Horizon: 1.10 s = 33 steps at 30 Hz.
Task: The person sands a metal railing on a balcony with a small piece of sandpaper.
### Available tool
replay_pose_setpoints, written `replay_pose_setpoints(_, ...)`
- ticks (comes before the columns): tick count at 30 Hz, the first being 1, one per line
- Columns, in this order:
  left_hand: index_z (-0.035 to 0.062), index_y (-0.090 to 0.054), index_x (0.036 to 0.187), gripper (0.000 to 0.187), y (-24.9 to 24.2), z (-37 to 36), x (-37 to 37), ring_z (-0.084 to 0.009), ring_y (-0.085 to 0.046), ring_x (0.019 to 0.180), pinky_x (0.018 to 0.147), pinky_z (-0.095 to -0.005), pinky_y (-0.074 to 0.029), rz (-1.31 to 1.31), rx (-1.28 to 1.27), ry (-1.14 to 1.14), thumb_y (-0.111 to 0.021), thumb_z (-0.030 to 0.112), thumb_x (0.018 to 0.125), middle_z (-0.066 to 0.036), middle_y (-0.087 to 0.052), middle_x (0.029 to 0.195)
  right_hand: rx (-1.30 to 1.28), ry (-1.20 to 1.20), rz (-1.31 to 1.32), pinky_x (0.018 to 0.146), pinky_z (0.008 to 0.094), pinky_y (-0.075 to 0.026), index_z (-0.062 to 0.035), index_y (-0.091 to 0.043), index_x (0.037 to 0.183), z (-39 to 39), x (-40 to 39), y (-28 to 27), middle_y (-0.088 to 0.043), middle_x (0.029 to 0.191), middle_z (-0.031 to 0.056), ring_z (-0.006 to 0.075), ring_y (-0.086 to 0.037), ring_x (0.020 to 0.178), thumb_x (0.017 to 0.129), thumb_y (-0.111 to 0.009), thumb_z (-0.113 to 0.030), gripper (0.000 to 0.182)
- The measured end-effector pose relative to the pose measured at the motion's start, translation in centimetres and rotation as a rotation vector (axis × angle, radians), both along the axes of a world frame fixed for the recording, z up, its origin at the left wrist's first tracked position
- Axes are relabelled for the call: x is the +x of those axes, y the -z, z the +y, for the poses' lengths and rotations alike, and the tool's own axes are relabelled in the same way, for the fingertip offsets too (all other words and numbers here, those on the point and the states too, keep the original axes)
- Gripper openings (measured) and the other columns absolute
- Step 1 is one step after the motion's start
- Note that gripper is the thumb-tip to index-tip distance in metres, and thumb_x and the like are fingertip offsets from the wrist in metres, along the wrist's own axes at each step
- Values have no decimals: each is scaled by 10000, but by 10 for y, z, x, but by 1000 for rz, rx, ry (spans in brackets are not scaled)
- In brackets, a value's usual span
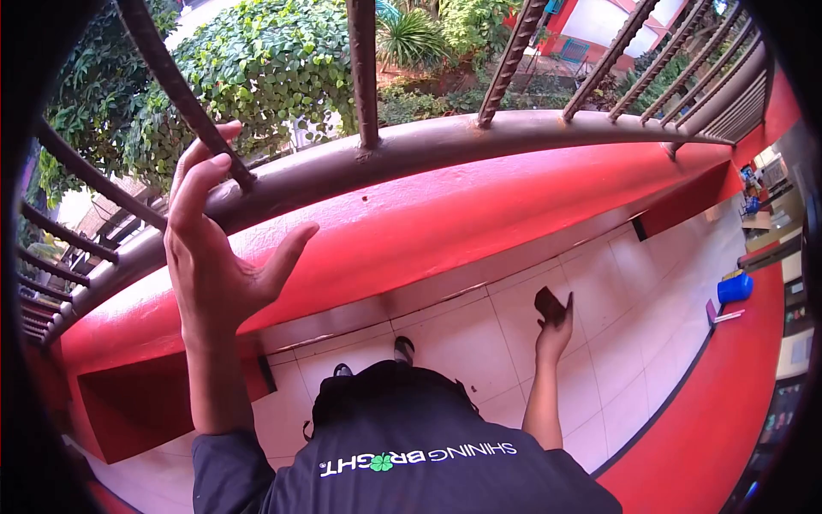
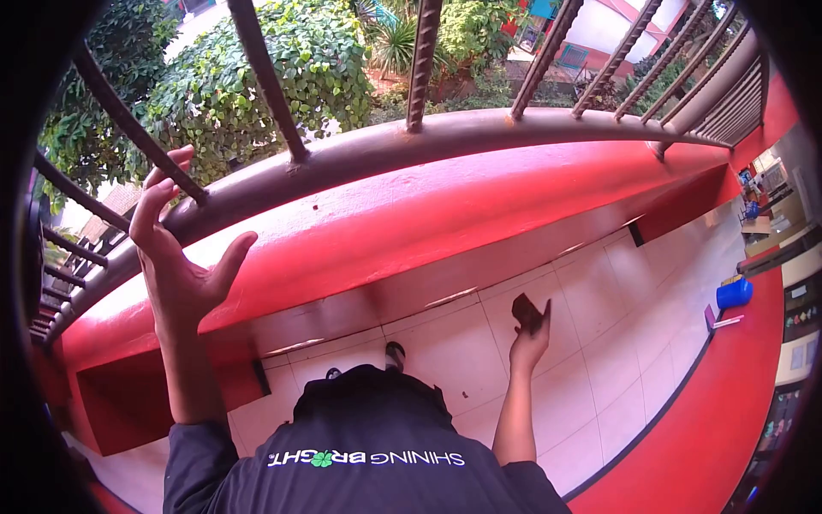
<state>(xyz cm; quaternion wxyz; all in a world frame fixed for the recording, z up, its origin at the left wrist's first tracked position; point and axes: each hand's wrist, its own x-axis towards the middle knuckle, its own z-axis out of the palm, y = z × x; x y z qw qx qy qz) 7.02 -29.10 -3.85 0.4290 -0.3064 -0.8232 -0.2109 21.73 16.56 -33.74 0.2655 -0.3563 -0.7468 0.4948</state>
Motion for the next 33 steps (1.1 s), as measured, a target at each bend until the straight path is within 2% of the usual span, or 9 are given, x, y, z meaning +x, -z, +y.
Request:
replay_pose_setpoints(4,134,-364,1422,829,-6,-29,37,-453,-437,1426,1196,-584,-309,110,-96,-192,-881,111,775,-287,-463,1513,574,282,223,1161,375,-409,-97,-113,1682,-40,-40,-106,-290,1684,212,305,-513,1403,1070,-517,-49,735)
replay_pose_setpoints(11,104,-363,1439,866,1,-118,61,-437,-390,1444,1196,-558,-303,272,-34,-419,-921,208,784,-271,-330,1583,514,-237,709,1091,357,-484,46,-525,1470,-137,-121,-263,-665,1393,188,230,-635,1300,1096,-452,-31,389)
replay_pose_setpoints(17,96,-519,1418,756,17,-190,63,-381,-364,1491,1219,-535,-295,11,-194,-634,-866,380,809,-156,-451,1557,966,-341,475,1098,504,-488,14,-602,1410,-247,-130,-251,-582,1402,281,383,-590,1309,1000,-522,17,418)
replay_pose_setpoints(19,104,-545,1425,746,29,-200,60,-361,-408,1465,1226,-518,-275,-45,-334,-769,-823,451,826,-143,-511,1499,396,-209,214,1178,541,-400,5,-575,1440,-240,-130,-267,-523,1466,286,358,-509,1395,942,-499,75,509)
replay_pose_setpoints(20,104,-545,1425,746,35,-203,60,-361,-408,1465,1226,-518,-275,-53,-315,-762,-823,451,826,-143,-511,1499,839,-301,453,1157,582,-408,3,-569,1448,-259,-128,-248,-544,1442,290,370,-537,1365,926,-468,98,540)
replay_pose_setpoints(25,124,-520,1477,795,37,-205,58,-347,-485,1391,1219,-517,-264,-65,-223,-668,-795,495,830,-136,-545,1439,726,-188,406,1121,459,-475,-5,-609,1410,-237,-136,-259,-595,1389,257,386,-563,1328,970,-473,74,467)
replay_pose_setpoints(28,127,-524,1467,786,35,-199,58,-346,-494,1374,1216,-518,-265,-71,-198,-670,-778,522,836,-134,-552,1419,933,-420,509,1114,564,-465,-34,-647,1373,-294,-117,-248,-593,1390,255,389,-594,1281,925,-460,93,501)
replay_pose_setpoints(31,129,-536,1450,772,33,-199,59,-345,-502,1360,1208,-517,-275,-50,-191,-645,-761,549,842,-133,-561,1394,549,-217,403,1173,560,-399,-52,-645,1388,-251,-138,-264,-561,1453,229,347,-560,1350,900,-480,108,540)
replay_pose_setpoints(33,130,-544,1442,760,35,-200,57,-340,-505,1356,1203,-514,-281,-44,-191,-645,-759,549,847,-132,-567,1385,898,-343,499,1187,533,-388,-43,-640,1388,-271,-135,-259,-551,1472,219,355,-549,1361,922,-490,89,507)
